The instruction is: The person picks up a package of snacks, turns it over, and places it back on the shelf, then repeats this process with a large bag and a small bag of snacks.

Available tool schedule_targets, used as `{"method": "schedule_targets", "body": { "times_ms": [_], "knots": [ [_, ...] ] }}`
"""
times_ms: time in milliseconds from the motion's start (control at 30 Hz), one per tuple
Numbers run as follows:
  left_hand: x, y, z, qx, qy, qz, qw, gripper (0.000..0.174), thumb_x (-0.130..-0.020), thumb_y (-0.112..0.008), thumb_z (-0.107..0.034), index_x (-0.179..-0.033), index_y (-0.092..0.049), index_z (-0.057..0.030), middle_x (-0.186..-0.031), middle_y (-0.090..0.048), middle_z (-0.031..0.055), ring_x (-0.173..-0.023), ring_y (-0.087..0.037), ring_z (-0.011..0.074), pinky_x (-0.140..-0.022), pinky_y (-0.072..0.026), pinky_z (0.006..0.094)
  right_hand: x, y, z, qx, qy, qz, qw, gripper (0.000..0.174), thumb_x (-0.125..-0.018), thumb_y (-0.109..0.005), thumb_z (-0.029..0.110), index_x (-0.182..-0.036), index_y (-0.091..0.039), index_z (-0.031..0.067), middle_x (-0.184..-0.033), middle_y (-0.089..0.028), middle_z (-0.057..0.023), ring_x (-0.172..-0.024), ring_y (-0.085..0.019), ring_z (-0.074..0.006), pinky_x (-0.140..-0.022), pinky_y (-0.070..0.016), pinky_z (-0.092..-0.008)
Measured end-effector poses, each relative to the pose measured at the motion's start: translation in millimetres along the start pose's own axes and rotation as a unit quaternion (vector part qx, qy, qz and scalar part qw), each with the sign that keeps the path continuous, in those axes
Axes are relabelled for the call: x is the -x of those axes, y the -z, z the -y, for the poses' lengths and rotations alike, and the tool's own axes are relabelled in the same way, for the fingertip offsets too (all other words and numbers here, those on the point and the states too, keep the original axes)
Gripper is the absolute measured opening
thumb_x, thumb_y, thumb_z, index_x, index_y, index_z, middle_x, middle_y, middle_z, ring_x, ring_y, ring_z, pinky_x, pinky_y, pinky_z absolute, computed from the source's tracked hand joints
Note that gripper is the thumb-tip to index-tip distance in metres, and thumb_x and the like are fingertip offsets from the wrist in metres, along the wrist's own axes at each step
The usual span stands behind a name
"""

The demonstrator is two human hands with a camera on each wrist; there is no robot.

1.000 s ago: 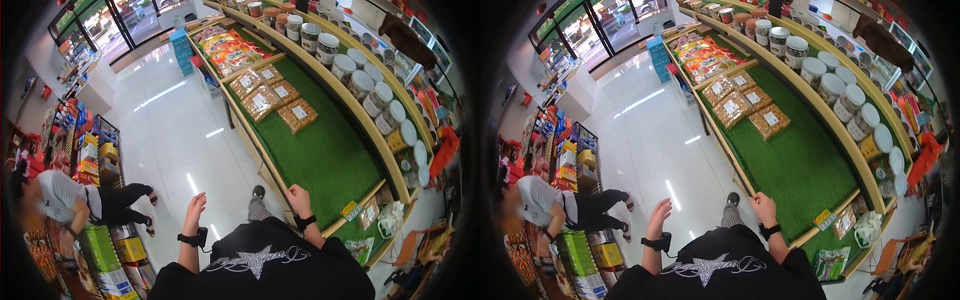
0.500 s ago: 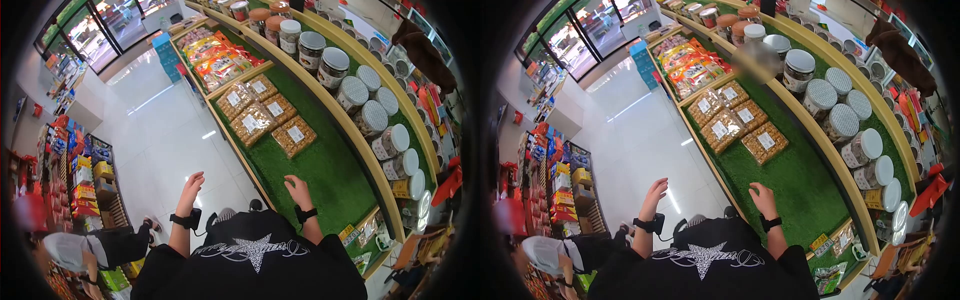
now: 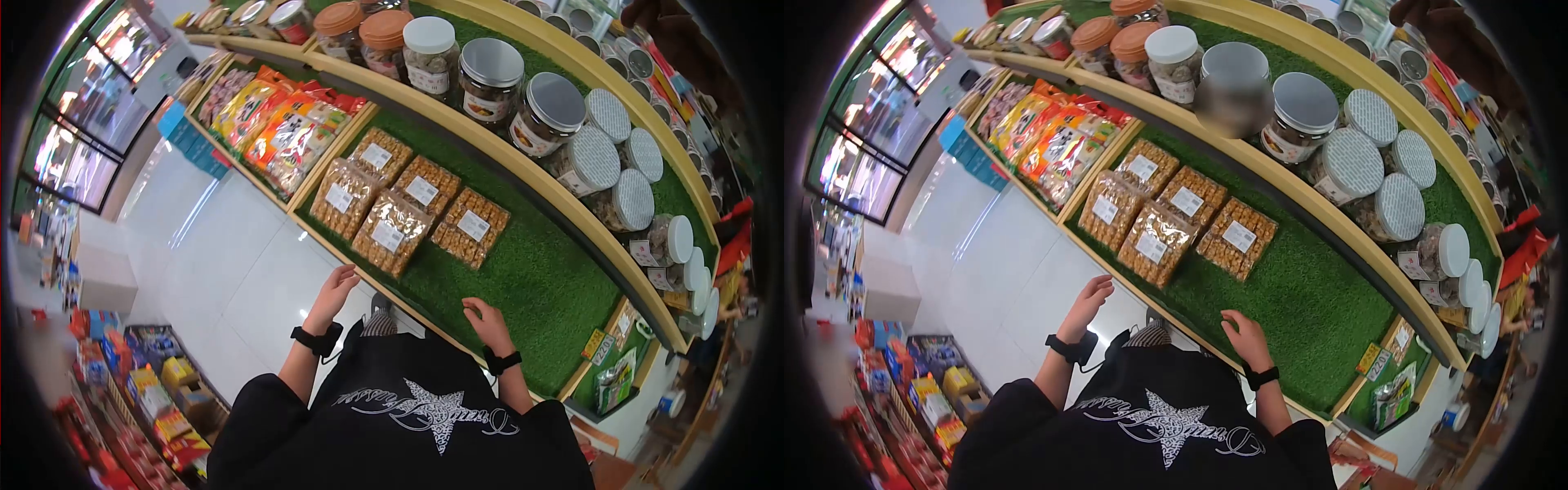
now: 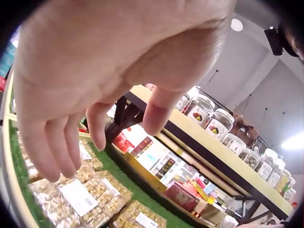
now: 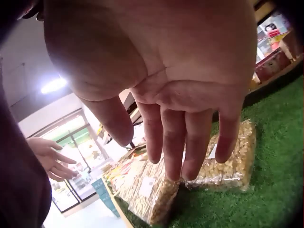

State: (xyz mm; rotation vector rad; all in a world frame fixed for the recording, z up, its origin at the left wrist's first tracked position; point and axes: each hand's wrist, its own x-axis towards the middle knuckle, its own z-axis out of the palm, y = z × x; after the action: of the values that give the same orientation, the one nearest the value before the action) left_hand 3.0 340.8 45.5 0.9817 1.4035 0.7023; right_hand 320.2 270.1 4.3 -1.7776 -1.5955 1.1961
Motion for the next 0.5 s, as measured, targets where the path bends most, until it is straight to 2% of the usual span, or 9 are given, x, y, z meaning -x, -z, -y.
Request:
{"method": "schedule_targets", "body": {
  "times_ms": [100, 200, 267, 300, 333, 367, 467, 500],
  "knots": [
    [-47, 17, -8, -0.022, 0.002, 0.035, 0.999, 0.044, -0.082, -0.053, -0.023, -0.118, -0.044, 0.0012, -0.116, -0.049, 0.0154, -0.109, -0.045, 0.0209, -0.091, -0.0341, 0.029, -24, -22, 22, -0.062, -0.025, -0.046, 0.997, 0.026, -0.082, -0.054, 0.017, -0.105, -0.054, 0.0046, -0.101, -0.06, -0.0113, -0.095, -0.057, -0.0247, -0.078, -0.0449, -0.0323],
    [-92, 28, -8, -0.019, 0.047, 0.068, 0.996, 0.043, -0.082, -0.053, -0.022, -0.117, -0.044, 0.001, -0.113, -0.051, 0.0147, -0.109, -0.045, 0.0197, -0.091, -0.0343, 0.0286, -60, -59, 19, -0.125, -0.036, -0.037, 0.991, 0.028, -0.083, -0.053, 0.018, -0.108, -0.052, 0.004, -0.103, -0.06, -0.0104, -0.096, -0.057, -0.0214, -0.077, -0.0448, -0.0323],
    [-134, 32, 19, -0.018, 0.091, 0.085, 0.992, 0.043, -0.081, -0.054, -0.02, -0.116, -0.045, 0.0016, -0.11, -0.053, 0.0133, -0.105, -0.048, 0.0183, -0.087, -0.0368, 0.028, -87, -84, 8, -0.282, -0.058, -0.006, 0.958, 0.032, -0.084, -0.053, 0.02, -0.111, -0.049, 0.0031, -0.104, -0.059, -0.0096, -0.098, -0.055, -0.0187, -0.08, -0.0428, -0.0321],
    [-156, 31, 40, -0.013, 0.042, 0.078, 0.996, 0.043, -0.08, -0.055, -0.02, -0.116, -0.045, 0.0029, -0.108, -0.054, 0.0129, -0.101, -0.049, 0.0179, -0.084, -0.0381, 0.0277, -99, -91, 9, -0.284, -0.073, -0.014, 0.956, 0.032, -0.084, -0.053, 0.02, -0.111, -0.049, 0.0031, -0.104, -0.059, -0.0096, -0.098, -0.055, -0.0187, -0.08, -0.0428, -0.0321],
    [-174, 30, 58, -0.007, -0.006, 0.069, 0.998, 0.044, -0.079, -0.056, -0.019, -0.115, -0.045, 0.0041, -0.106, -0.054, 0.0124, -0.097, -0.051, 0.0174, -0.081, -0.0393, 0.0275, -111, -97, 9, -0.344, -0.127, -0.03, 0.93, 0.033, -0.084, -0.052, 0.02, -0.112, -0.048, 0.003, -0.103, -0.059, -0.009, -0.098, -0.055, -0.0183, -0.083, -0.0414, -0.0324],
    [-191, 32, 73, -0.028, -0.008, 0.09, 0.996, 0.046, -0.078, -0.057, -0.019, -0.115, -0.044, 0.0055, -0.106, -0.054, 0.0132, -0.096, -0.051, 0.0177, -0.081, -0.0396, 0.0276, -119, -105, 9, -0.403, -0.181, -0.046, 0.896, 0.034, -0.085, -0.052, 0.021, -0.113, -0.047, 0.0029, -0.102, -0.059, -0.0083, -0.097, -0.054, -0.0179, -0.086, -0.0399, -0.0327],
    [-215, 27, 85, -0.078, 0.017, 0.103, 0.991, 0.055, -0.076, -0.06, -0.019, -0.118, -0.039, 0.008, -0.111, -0.052, 0.0169, -0.101, -0.05, 0.0196, -0.086, -0.0378, 0.0269, -136, -121, 12, -0.32, -0.232, -0.039, 0.918, 0.05, -0.084, -0.051, 0.023, -0.126, -0.033, 0.004, -0.124, -0.042, -0.0164, -0.112, -0.044, -0.0257, -0.091, -0.0352, -0.036],
    [-220, 25, 87, -0.105, -0.014, 0.09, 0.99, 0.057, -0.075, -0.061, -0.019, -0.12, -0.038, 0.0077, -0.114, -0.049, 0.0181, -0.105, -0.047, 0.0201, -0.088, -0.0365, 0.0268, -140, -124, 13, -0.322, -0.239, -0.042, 0.915, 0.05, -0.084, -0.051, 0.023, -0.126, -0.033, 0.004, -0.124, -0.042, -0.0164, -0.112, -0.044, -0.0257, -0.091, -0.0352, -0.036]
  ]
}}
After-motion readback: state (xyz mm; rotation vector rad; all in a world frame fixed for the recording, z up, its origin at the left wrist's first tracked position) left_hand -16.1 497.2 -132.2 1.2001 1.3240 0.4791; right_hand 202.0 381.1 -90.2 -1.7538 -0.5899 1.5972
